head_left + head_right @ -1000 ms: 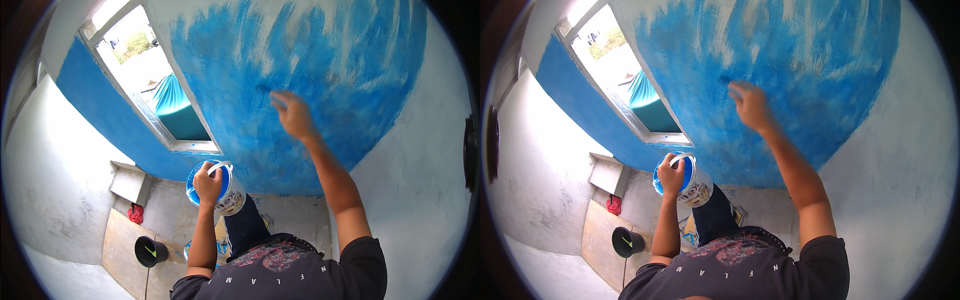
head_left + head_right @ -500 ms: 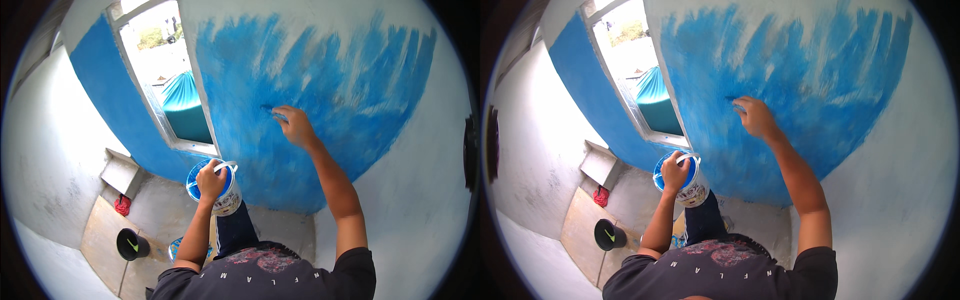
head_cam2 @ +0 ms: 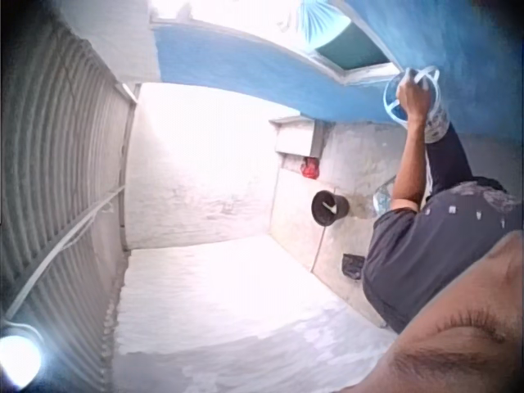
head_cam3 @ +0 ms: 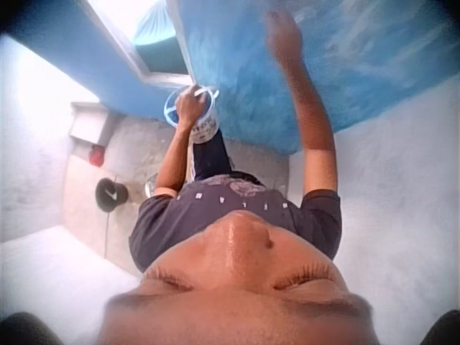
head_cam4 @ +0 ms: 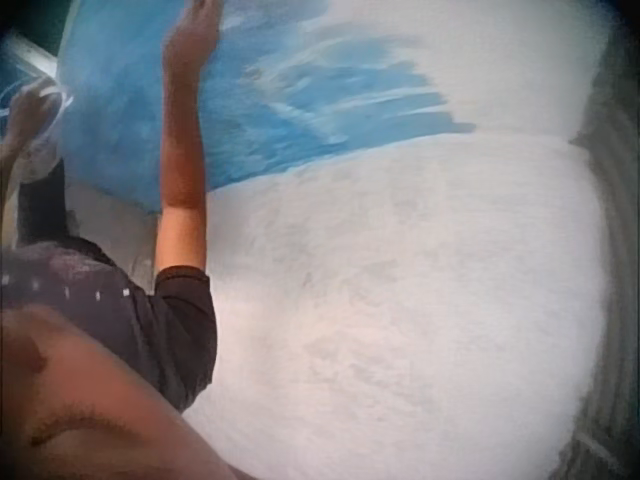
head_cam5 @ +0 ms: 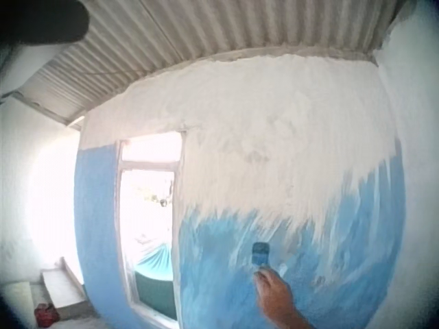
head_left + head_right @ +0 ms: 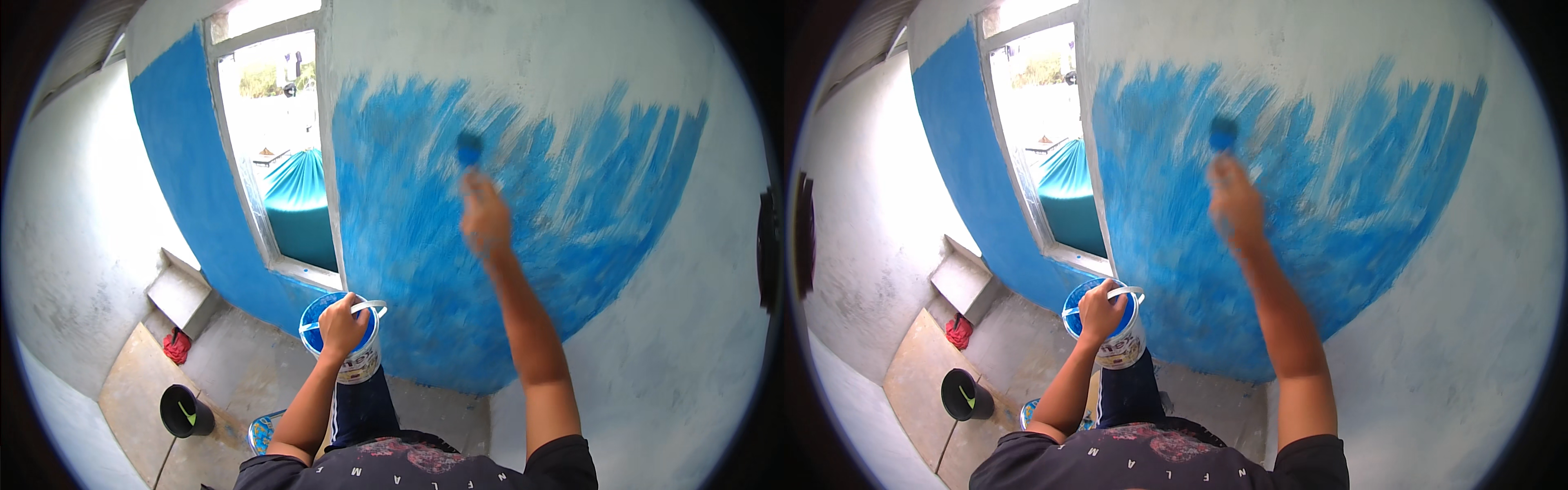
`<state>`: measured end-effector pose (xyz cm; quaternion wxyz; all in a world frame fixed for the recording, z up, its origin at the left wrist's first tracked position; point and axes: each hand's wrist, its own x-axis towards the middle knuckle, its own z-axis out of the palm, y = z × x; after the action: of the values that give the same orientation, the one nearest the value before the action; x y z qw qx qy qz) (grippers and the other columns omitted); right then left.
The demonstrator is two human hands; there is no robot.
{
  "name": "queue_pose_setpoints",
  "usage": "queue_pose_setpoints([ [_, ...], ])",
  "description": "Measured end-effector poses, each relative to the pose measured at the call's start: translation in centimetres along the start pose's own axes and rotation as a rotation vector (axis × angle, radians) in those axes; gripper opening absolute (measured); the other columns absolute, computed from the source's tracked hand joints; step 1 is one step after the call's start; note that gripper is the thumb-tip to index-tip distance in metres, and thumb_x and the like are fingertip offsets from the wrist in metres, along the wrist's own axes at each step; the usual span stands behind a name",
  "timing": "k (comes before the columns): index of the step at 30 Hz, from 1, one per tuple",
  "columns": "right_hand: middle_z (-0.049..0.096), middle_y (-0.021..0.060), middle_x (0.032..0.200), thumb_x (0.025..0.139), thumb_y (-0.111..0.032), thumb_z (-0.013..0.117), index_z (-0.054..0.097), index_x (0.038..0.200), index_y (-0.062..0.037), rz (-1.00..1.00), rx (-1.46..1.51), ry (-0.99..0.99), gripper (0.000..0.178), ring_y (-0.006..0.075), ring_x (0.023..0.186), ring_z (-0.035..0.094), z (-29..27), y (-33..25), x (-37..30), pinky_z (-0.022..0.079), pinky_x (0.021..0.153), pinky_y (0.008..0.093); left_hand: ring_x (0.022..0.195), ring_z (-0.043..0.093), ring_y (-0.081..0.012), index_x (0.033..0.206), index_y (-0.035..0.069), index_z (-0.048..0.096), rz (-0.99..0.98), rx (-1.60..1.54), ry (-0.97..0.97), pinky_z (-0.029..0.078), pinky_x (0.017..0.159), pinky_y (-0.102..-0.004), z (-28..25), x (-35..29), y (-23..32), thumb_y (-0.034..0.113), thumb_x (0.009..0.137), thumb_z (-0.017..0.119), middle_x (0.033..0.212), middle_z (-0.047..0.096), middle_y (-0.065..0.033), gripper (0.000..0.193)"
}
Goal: The person is painting a wall using a paintbrush and blue paint from a bucket. They are applying the paint in strokes on a grey wall next to a window.
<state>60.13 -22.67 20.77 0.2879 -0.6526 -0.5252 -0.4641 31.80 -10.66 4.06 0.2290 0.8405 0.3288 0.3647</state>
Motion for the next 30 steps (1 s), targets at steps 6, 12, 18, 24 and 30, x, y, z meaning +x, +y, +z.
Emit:
queue_pose_setpoints([
  [6,0.073,0.0176,0.112,0.1,-0.012,0.069,0.075,0.119,-0.0026,-0.042,0.322,-0.42,0.021,0.0339,0.103,0.073,1.5,-4.9,1.1,0.063,0.084,0.0433,0.08,0.076,-0.0383,0.097,0.006,0.077,-0.01,0.001,0.048,0.058,0.076,-0.0475,-1.1,0.0,-0.6,0.023,0.085,0.077,0.082,0.077,-0.0176,0.021],
  [12,0.074,0.0188,0.122,0.1,-0.009,0.069,0.075,0.118,-0.0022,-0.051,0.301,0.275,0.02,0.0347,0.113,0.073,-2.5,-1.6,11.7,0.063,0.091,0.0423,0.08,0.075,-0.039,0.096,0.005,0.076,-0.021,-0.012,0.044,0.058,0.076,-0.0483,-1.2,-0.3,-0.3,0.023,0.085,0.076,0.081,0.076,-0.0176,0.021],
  [18,0.076,0.0187,0.121,0.1,-0.01,0.071,0.077,0.12,-0.0028,-0.205,0.099,0.01,0.023,0.0378,0.111,0.075,3.9,-3.3,2.4,0.062,0.096,0.0439,0.081,0.075,-0.0407,0.093,0.006,0.075,0.002,-0.022,0.109,0.058,0.076,-0.0502,-0.6,-0.5,-1.0,0.023,0.086,0.076,0.083,0.077,-0.019,0.019],
  [24,0.078,0.0218,0.099,0.103,-0.025,0.071,0.077,0.111,0.0028,0.27,0.497,-0.252,0.029,0.0358,0.09,0.077,0.8,-3.5,5.6,0.06,0.077,0.0422,0.074,0.074,-0.036,0.092,0.007,0.074,0.01,0.02,0.128,0.057,0.071,-0.046,-1.0,-0.6,-1.7,0.021,0.085,0.076,0.079,0.075,-0.0152,0.016],
  [30,0.078,0.0203,0.109,0.1,-0.017,0.076,0.076,0.118,0.0003,0.187,0.232,0.524,0.025,0.0323,0.092,0.079,-5.3,2.9,9.9,0.063,0.073,0.0359,0.073,0.074,-0.0366,0.089,0.007,0.072,-0.002,0.008,0.109,0.057,0.069,-0.0463,-1.8,-1.2,-1.8,0.021,0.084,0.077,0.077,0.074,-0.015,0.015],
])
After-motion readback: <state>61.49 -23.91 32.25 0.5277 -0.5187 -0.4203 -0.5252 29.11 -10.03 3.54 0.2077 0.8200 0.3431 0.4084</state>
